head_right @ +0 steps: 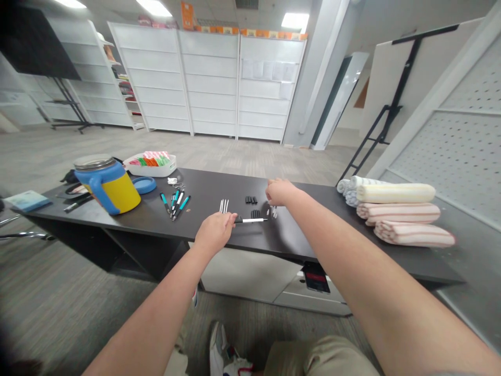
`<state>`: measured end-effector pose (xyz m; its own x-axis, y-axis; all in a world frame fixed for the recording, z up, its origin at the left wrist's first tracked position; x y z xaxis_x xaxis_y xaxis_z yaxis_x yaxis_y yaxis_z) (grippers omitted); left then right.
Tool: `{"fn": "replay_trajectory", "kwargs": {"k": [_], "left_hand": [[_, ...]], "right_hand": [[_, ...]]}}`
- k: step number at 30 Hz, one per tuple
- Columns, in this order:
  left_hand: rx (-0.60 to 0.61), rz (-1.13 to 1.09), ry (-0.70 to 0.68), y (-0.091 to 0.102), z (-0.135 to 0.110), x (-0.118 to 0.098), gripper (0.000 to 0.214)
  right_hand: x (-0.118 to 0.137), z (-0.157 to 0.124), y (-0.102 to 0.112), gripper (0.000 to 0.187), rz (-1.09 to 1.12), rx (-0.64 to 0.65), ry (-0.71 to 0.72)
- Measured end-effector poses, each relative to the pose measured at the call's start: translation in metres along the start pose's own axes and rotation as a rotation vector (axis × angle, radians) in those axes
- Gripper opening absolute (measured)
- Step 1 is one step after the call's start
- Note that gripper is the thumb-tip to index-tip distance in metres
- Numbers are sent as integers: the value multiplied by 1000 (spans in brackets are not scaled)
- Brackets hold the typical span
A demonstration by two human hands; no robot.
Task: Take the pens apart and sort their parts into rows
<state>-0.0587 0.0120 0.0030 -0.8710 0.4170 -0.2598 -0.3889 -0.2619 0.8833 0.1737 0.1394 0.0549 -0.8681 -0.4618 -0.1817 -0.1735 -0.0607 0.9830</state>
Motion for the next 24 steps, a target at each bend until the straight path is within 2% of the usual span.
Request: {"fn": "replay_trajectory", "kwargs": {"k": [5,9,12,14,16,20,24], "left_hand": [[5,-24,17,2,-1,-1,57],[10,11,22,2,0,-1,56],[9,14,18,1,0,0,55],[3,19,8,0,1,0,54],[-4,29,-10,0,1,-1,54],[-14,-14,-81,4,0,-6,51],[6,-140,-123,7,0,-8,49]], "right_hand": [[-6,6,-11,9,55,-4,-25],[-11,5,-3,13,61,-17,-38],[-2,-14,17,16,140,-174,-26],[14,-40,29,22,280,-329,-47],[36,-71,31,35,425,-431,-93],[76,-120,8,36,573,-486,-114],[88,-128,-24,35,865,-304,-50]]}}
Point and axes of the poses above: each hand's wrist, its own z-axis towards the middle knuckle, its own y-axis out of the back of the hand, x = y × z, the point moved 4 cm from there along z, towards the middle knuckle, and after that the axes turned 4 degrees about z, right-handed, at the moved point
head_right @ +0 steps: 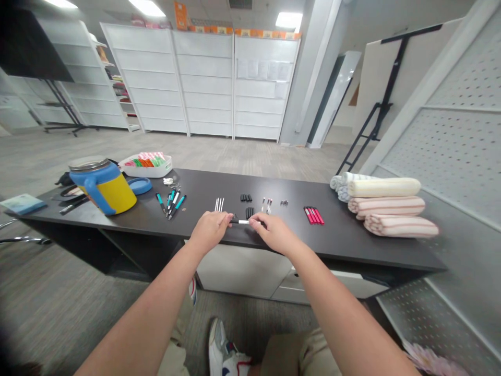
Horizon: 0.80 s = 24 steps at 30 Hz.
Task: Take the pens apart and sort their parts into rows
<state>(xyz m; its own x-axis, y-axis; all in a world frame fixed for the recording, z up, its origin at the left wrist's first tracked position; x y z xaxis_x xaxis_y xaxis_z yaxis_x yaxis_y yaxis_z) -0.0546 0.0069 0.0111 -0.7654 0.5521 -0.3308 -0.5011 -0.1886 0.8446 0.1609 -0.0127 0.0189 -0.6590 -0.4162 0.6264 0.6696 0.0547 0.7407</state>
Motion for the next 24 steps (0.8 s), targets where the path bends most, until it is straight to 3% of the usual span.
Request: {"fn": "replay_trajectory", "kwargs": {"k": [2,6,14,24], "left_hand": [[22,-121,32,1,0,2,50],[87,-406,155,3,2,10,43],[173,-817,248,7,1,19,36],[104,-639,318,3,4,18,40]], "right_hand": [[-7,-1,-4,35,95,62,1],[-13,-2,0,37,149,37,-8],[-14,-4,-1,41,176,14,-67],[-10,-4,0,32,193,14,-25]]}}
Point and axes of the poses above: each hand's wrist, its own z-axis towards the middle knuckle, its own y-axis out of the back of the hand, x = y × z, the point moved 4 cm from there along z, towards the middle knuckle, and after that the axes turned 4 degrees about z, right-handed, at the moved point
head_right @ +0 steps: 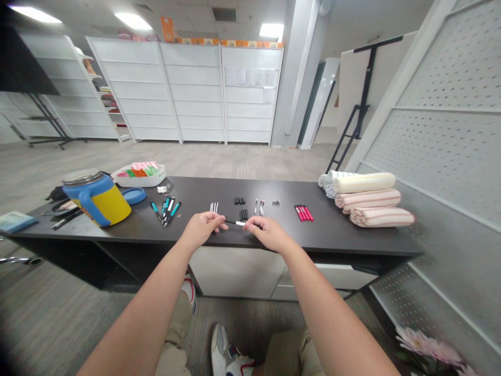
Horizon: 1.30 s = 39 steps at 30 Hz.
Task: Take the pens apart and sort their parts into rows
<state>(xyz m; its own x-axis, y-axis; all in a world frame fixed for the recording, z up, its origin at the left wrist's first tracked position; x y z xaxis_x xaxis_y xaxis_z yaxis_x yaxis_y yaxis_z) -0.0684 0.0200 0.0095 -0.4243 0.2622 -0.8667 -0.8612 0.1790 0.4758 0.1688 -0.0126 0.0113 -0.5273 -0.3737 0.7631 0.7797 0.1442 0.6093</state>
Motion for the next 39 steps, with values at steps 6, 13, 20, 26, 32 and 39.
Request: {"fn": "replay_trajectory", "kwargs": {"k": [6,13,20,26,32,39], "left_hand": [[-73,-83,-23,-10,2,-3,44],[53,-389,-41,-20,1,-8,45],[-89,-369,-138,-44,-6,-40,41],[-153,350,-432,-33,-17,-71,24],[-6,949,-482,-44,-14,-48,24],[-1,973,-493,-50,-11,-36,23]], "right_hand": [[-1,0,1,33,31,-45,-19],[-7,0,-2,38,119,-21,-10],[-4,0,-6,37,249,62,22],[-11,1,-1,45,315,-34,-4],[-17,2,-2,59,267,-77,-44],[-3,2,-2,44,-76,-69,-1]]}}
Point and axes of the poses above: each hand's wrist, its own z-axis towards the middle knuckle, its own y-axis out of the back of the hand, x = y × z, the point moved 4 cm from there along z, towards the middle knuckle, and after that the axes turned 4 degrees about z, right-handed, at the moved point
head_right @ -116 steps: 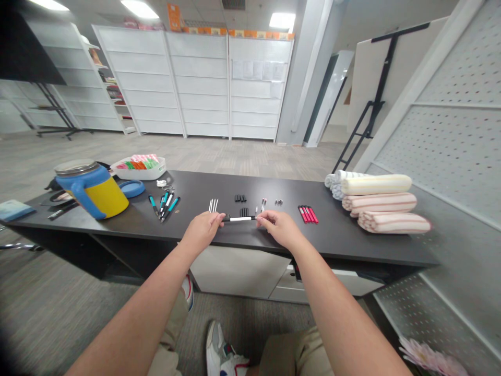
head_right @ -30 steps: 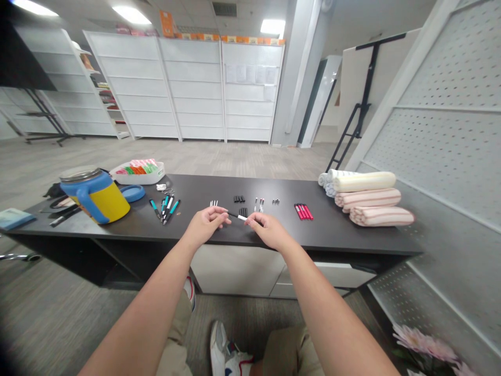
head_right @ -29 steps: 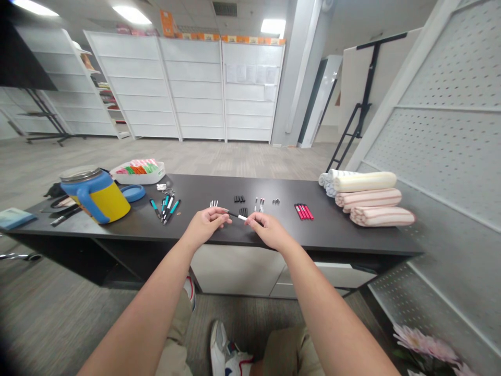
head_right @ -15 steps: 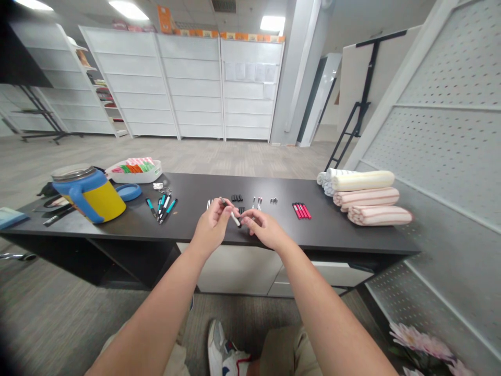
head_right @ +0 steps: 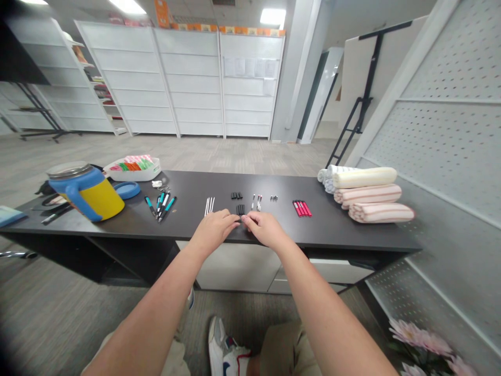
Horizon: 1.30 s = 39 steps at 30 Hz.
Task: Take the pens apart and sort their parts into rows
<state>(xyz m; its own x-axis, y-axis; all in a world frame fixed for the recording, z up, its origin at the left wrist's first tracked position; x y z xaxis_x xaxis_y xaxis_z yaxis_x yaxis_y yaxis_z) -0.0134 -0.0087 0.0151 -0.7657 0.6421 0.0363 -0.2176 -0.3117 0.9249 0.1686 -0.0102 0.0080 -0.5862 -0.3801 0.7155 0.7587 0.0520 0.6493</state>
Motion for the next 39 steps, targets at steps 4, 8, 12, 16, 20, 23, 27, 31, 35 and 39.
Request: {"fn": "replay_trajectory", "kwargs": {"k": [4,8,12,16,20,23,27,31,35,39], "left_hand": [[-1,-24,3,-1,0,2,23],[-2,-45,24,-2,0,3,25],[-5,-51,26,-2,1,3,27],[-2,-50,32,-4,1,4,28],[-6,-48,35,-5,1,5,28],[-3,-52,38,-5,1,4,28],[-3,-54,41,-5,1,4,28],[-7,-45,31,-4,1,3,28],[-15,-55,41,-3,1,5,30],[-29,-104,65,-2,0,7,32]], "right_hand": [[-2,0,0,31,6,-22,0],[-4,1,-1,28,48,-14,-25],[-2,2,-2,30,25,-5,-2],[-4,2,-3,24,73,-15,-19],[-4,1,-4,27,73,-8,-22],[-3,1,-4,25,58,-6,2],[-6,1,-4,27,80,-32,-27],[-7,1,-5,25,107,-19,-33],[-8,-1,-2,26,130,-48,-56],[-14,-9,4,29,114,-132,-111]]}}
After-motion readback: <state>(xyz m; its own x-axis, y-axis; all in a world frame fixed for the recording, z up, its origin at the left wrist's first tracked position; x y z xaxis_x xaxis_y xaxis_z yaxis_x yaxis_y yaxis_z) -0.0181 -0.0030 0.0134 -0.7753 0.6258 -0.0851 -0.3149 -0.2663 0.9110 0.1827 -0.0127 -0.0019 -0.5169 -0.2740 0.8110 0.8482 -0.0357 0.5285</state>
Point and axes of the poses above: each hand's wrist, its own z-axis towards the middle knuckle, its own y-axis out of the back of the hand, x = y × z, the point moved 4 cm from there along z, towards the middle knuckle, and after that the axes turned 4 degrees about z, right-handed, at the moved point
